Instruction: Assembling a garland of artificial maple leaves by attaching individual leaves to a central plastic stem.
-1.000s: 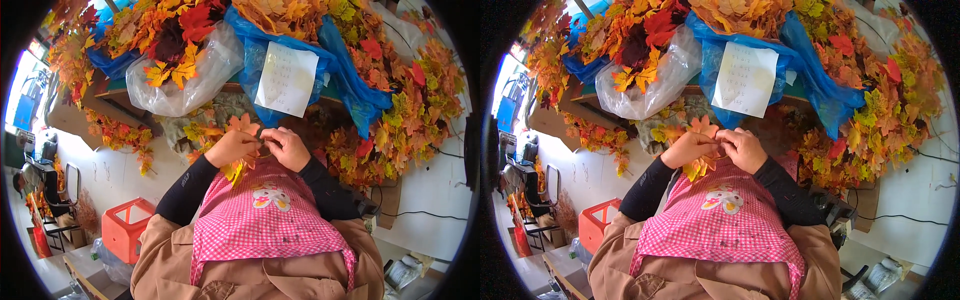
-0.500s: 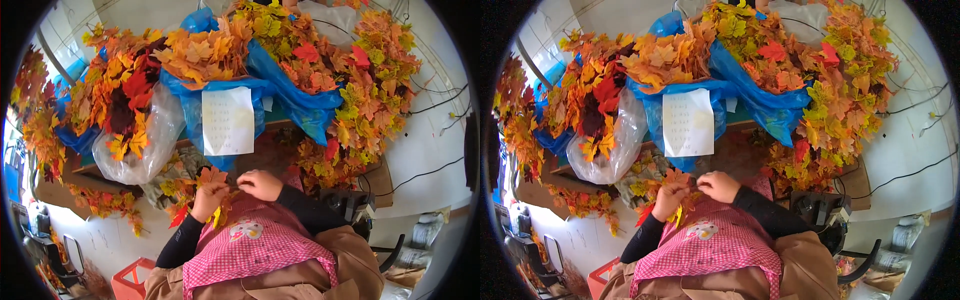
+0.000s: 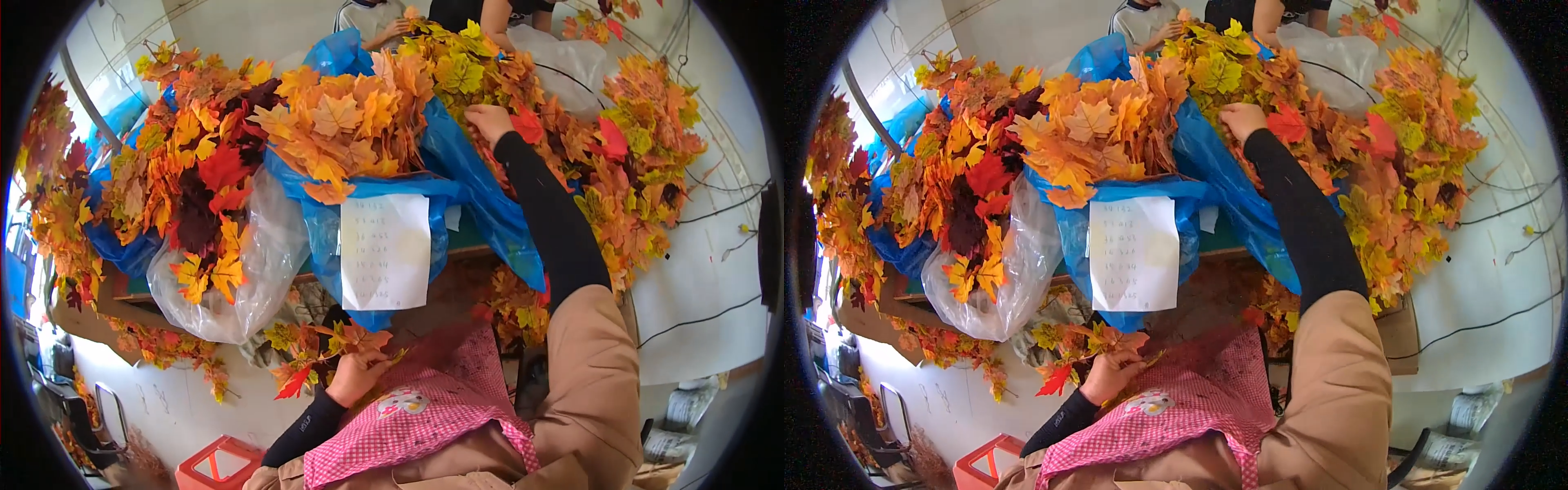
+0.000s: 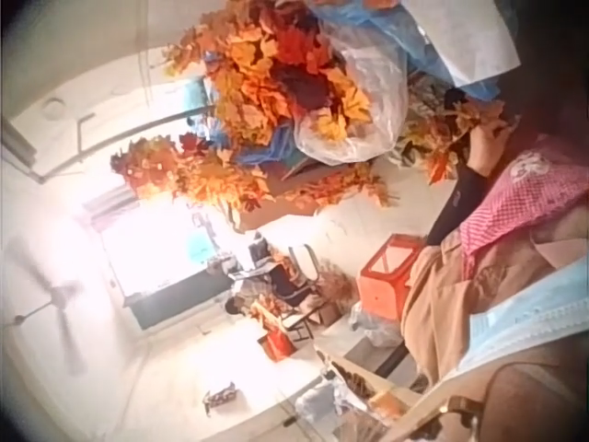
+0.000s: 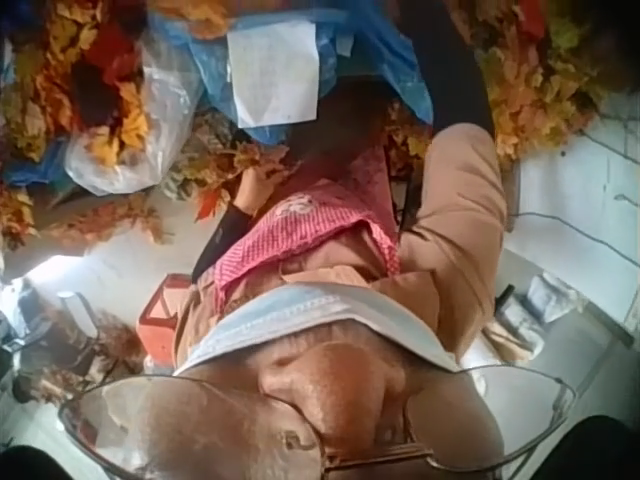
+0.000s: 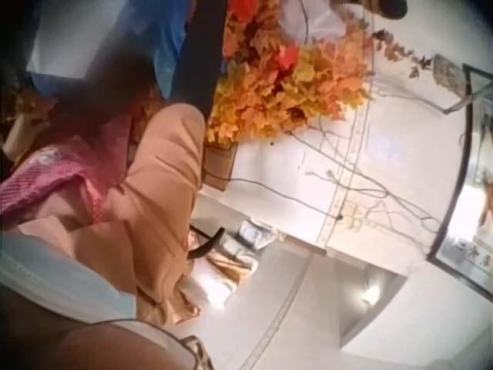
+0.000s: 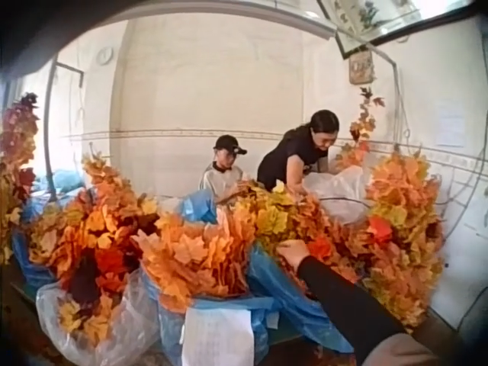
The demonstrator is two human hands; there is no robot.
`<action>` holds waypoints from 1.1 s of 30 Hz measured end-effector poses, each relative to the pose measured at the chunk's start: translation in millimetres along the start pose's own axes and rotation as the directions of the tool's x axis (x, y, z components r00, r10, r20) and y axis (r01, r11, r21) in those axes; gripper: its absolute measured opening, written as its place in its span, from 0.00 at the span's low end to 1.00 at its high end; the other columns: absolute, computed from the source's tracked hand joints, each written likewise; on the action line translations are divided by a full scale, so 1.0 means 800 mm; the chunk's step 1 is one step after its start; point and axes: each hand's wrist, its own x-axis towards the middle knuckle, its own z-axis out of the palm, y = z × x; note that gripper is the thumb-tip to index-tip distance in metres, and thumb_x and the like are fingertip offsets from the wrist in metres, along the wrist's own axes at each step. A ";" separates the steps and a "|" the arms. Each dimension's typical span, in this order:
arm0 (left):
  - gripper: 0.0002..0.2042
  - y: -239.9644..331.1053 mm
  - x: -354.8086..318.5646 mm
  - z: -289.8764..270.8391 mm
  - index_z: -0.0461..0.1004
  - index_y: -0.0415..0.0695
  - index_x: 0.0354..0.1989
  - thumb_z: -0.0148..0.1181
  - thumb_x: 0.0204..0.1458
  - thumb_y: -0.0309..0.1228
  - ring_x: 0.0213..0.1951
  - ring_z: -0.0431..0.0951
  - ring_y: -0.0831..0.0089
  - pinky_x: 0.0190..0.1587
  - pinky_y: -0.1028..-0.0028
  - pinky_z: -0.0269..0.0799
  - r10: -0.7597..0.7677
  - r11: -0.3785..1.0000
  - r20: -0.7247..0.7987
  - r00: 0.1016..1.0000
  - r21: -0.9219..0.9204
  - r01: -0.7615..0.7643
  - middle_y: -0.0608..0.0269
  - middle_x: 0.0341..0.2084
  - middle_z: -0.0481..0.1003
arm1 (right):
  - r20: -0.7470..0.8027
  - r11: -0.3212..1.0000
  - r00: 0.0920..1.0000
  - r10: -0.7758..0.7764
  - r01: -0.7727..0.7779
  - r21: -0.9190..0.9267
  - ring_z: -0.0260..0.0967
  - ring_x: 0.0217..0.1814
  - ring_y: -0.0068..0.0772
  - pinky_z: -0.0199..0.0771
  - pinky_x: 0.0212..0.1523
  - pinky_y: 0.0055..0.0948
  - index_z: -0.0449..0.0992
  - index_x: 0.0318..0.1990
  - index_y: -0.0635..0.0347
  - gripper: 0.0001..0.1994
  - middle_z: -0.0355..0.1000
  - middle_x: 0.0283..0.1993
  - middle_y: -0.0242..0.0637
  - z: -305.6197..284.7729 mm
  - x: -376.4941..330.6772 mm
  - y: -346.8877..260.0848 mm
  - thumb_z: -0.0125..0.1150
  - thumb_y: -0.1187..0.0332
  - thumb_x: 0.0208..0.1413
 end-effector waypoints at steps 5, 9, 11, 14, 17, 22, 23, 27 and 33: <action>0.08 -0.004 0.006 0.001 0.80 0.40 0.33 0.65 0.47 0.30 0.30 0.80 0.58 0.35 0.68 0.75 0.079 0.997 -0.045 0.996 0.020 -0.078 0.51 0.27 0.78 | -0.141 0.958 0.981 0.132 -0.090 0.271 0.68 0.20 0.29 0.66 0.19 0.30 0.75 0.39 0.74 0.09 0.73 0.27 0.42 0.036 0.076 0.032 0.60 0.75 0.53; 0.07 -0.014 0.007 0.003 0.80 0.41 0.33 0.64 0.47 0.29 0.31 0.80 0.57 0.36 0.68 0.75 0.096 0.995 -0.066 0.993 -0.025 -0.098 0.51 0.28 0.78 | -0.308 0.949 0.951 -0.020 0.115 0.294 0.70 0.32 0.29 0.70 0.30 0.29 0.76 0.43 0.70 0.14 0.75 0.35 0.41 0.048 0.066 0.022 0.66 0.69 0.51; 0.07 -0.017 0.016 0.005 0.80 0.41 0.33 0.63 0.47 0.28 0.31 0.80 0.57 0.36 0.67 0.75 0.204 0.979 -0.097 0.974 -0.002 -0.205 0.51 0.29 0.78 | -0.411 0.916 0.884 -0.221 0.333 0.223 0.71 0.45 0.30 0.69 0.47 0.28 0.77 0.46 0.67 0.16 0.76 0.43 0.38 0.019 0.048 0.008 0.66 0.66 0.52; 0.07 -0.019 0.011 0.006 0.80 0.42 0.33 0.62 0.47 0.31 0.31 0.80 0.55 0.35 0.65 0.75 0.173 0.984 -0.075 0.982 0.062 -0.169 0.51 0.30 0.79 | -0.285 0.882 0.837 -0.467 0.464 -0.082 0.70 0.48 0.28 0.66 0.51 0.26 0.77 0.46 0.65 0.15 0.75 0.47 0.37 -0.027 0.008 -0.032 0.59 0.63 0.58; 0.08 -0.005 0.010 0.003 0.80 0.40 0.33 0.63 0.47 0.31 0.30 0.80 0.57 0.35 0.66 0.75 0.191 0.980 -0.053 0.980 0.069 -0.187 0.51 0.29 0.79 | -0.198 0.916 0.896 -0.397 0.375 -0.140 0.70 0.48 0.23 0.66 0.51 0.26 0.78 0.43 0.66 0.12 0.77 0.42 0.34 -0.065 -0.033 -0.057 0.60 0.66 0.57; 0.08 -0.003 -0.005 0.013 0.80 0.39 0.34 0.64 0.47 0.28 0.29 0.80 0.61 0.34 0.69 0.75 0.177 0.980 -0.006 0.984 0.088 -0.176 0.51 0.27 0.79 | -0.210 0.951 0.932 -0.296 0.307 0.019 0.71 0.45 0.23 0.67 0.50 0.26 0.77 0.41 0.68 0.12 0.77 0.39 0.36 -0.119 -0.029 0.001 0.61 0.67 0.56; 0.08 -0.003 -0.008 0.013 0.80 0.39 0.34 0.64 0.47 0.28 0.29 0.80 0.61 0.34 0.69 0.75 0.190 0.978 -0.005 0.982 0.090 -0.188 0.51 0.27 0.79 | -0.181 0.962 0.951 -0.252 0.267 0.060 0.72 0.43 0.24 0.68 0.49 0.25 0.77 0.40 0.69 0.11 0.77 0.38 0.36 -0.118 -0.041 0.000 0.62 0.67 0.56; 0.08 -0.002 -0.014 0.011 0.80 0.39 0.34 0.64 0.47 0.28 0.29 0.80 0.61 0.34 0.68 0.75 0.231 0.968 -0.032 0.973 0.109 -0.226 0.51 0.27 0.79 | -0.175 0.979 0.966 -0.190 0.200 0.036 0.72 0.39 0.22 0.68 0.47 0.23 0.77 0.41 0.68 0.11 0.77 0.37 0.35 -0.125 -0.087 -0.010 0.63 0.68 0.55; 0.08 0.004 -0.033 0.010 0.79 0.40 0.33 0.62 0.47 0.30 0.33 0.79 0.56 0.37 0.65 0.74 0.251 0.962 -0.104 0.962 0.137 -0.236 0.52 0.30 0.78 | 0.057 0.871 0.922 -0.383 0.380 -0.312 0.67 0.38 0.17 0.67 0.42 0.21 0.76 0.38 0.66 0.10 0.73 0.33 0.30 -0.097 -0.207 -0.042 0.60 0.67 0.57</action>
